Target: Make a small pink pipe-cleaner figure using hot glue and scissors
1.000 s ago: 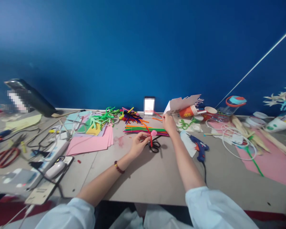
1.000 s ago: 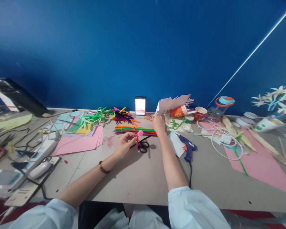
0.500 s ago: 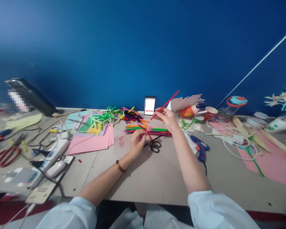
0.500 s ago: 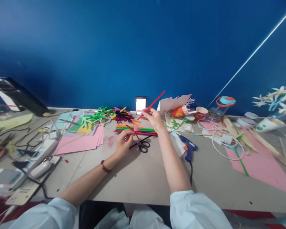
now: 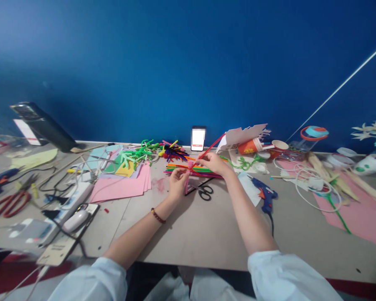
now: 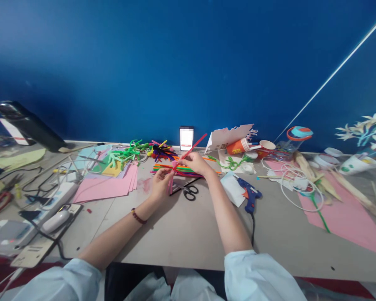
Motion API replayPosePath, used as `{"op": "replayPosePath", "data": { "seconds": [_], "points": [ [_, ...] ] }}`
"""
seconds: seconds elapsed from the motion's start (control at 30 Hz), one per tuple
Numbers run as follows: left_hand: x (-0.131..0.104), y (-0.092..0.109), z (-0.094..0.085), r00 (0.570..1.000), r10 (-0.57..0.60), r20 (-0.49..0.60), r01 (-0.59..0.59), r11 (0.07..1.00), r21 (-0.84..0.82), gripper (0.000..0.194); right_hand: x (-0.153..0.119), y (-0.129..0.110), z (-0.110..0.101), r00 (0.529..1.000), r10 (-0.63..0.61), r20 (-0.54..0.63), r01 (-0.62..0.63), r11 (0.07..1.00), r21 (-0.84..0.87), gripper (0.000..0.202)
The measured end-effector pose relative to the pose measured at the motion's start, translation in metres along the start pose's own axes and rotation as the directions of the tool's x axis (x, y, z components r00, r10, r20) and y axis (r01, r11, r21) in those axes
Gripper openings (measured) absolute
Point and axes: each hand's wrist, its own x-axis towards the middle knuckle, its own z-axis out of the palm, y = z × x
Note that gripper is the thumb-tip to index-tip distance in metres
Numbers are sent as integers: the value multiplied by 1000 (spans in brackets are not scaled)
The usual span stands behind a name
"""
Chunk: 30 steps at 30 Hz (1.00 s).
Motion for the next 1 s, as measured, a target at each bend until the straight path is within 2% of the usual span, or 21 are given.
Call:
{"op": "replayPosePath", "data": {
  "seconds": [0.13, 0.27, 0.43, 0.67, 1.0],
  "points": [
    [0, -1, -1, 999, -42, 30, 43, 998, -44, 29, 1, -2, 2, 998, -51, -43, 42, 981, -189, 23],
    [-4, 4, 2, 996, -69, 51, 70, 997, -29, 30, -1, -9, 5, 996, -88, 7, 86, 952, -295, 19],
    [-6, 6, 4, 996, -56, 72, 54, 998, 25, 27, -1, -10, 6, 996, -79, 28, 84, 943, -323, 14],
    [-6, -1, 0, 991, -50, 127, 34, 991, 127, 27, 0, -5, 6, 999, -17, 30, 27, 912, -408, 14],
    [-5, -2, -3, 980, -70, 188, 17, 964, 267, 24, 1, -4, 11, 998, -24, 64, 47, 921, -386, 16]
  ]
}}
